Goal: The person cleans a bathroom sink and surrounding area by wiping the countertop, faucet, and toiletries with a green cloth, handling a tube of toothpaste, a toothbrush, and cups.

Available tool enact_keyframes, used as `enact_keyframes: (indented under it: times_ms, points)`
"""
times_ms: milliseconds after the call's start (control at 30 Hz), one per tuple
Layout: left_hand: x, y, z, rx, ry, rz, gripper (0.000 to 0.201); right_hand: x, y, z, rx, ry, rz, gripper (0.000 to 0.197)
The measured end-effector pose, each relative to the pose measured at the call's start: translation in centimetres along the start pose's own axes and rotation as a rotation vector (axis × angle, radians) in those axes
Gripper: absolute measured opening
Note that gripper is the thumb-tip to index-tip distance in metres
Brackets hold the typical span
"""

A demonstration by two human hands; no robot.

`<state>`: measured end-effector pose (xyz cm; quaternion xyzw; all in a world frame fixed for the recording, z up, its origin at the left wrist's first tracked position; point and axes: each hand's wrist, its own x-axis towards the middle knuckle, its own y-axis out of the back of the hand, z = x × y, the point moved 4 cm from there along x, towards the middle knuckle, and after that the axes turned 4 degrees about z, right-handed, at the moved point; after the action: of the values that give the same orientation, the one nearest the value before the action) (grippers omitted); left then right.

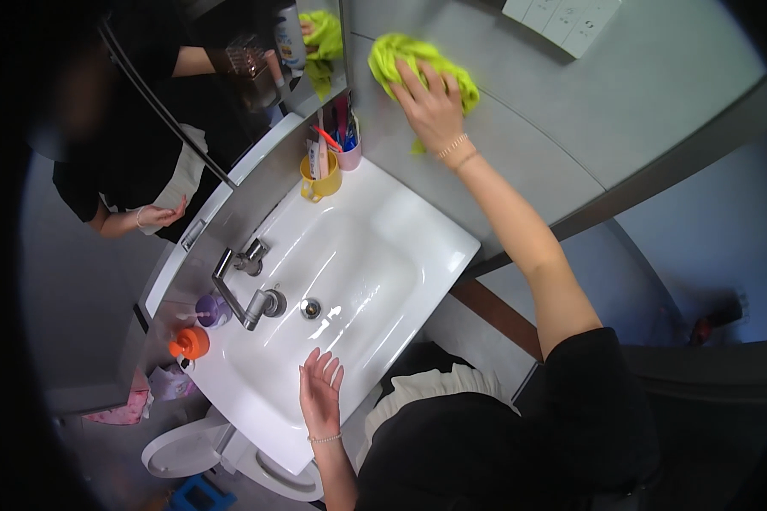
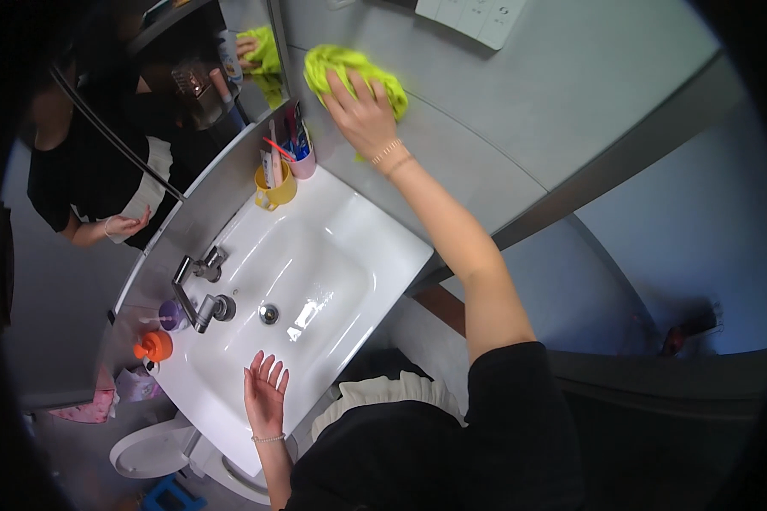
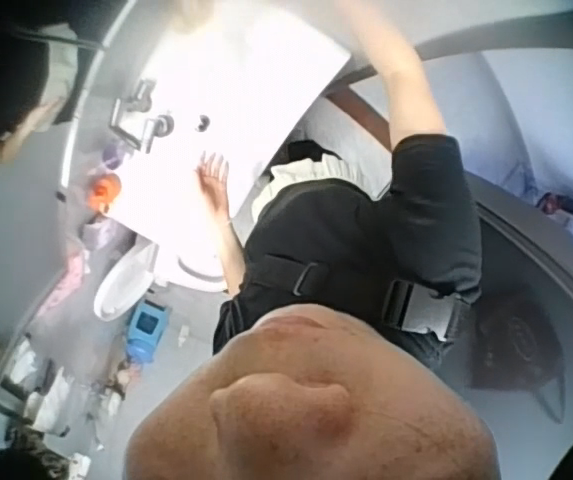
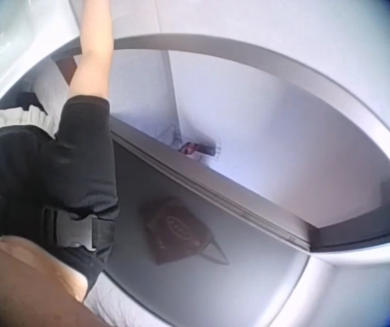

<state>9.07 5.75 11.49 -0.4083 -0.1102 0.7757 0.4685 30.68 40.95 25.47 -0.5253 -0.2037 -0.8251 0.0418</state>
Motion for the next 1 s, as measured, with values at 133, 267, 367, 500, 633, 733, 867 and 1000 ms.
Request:
enact_keyframes:
  times_ms: [133,267,367,500,633,733,867,1000]
  points:
    - [0.4,-1.9,0.5,-0.003,-0.015,-0.046,0.043,1.0,-2.9,-0.3,-0.029,0.112,-0.104,0.017]
    - [0.5,-3.5,0.3,-0.043,-0.021,-0.152,0.041,-12.0,-5.3,-4.1,0.03,0.11,-0.481,0.023]
    - [-0.4,-2.3,0.6,-0.036,-0.002,-0.171,0.041,-22.2,-1.6,-6.2,0.099,0.403,-0.818,0.02]
    - [-1.0,1.4,0.9,-0.057,-0.048,-0.071,0.042,-19.3,9.0,0.0,0.107,0.253,-0.626,0.021]
    - [-0.4,3.3,1.4,-0.008,-0.008,-0.055,0.042,-10.1,17.0,6.8,-0.246,0.075,-0.256,0.007]
    - [0.1,1.5,2.1,0.043,-0.017,-0.098,0.043,-11.1,18.0,6.8,-0.309,-0.062,-0.194,0.007]
    - [0.5,-0.3,2.5,0.055,-0.002,-0.196,0.042,-23.9,15.3,1.4,-0.095,0.054,-0.719,0.024]
    - [-0.6,1.4,2.7,0.06,-0.048,-0.2,0.043,-30.1,14.1,-2.0,0.125,-0.049,-0.962,0.025]
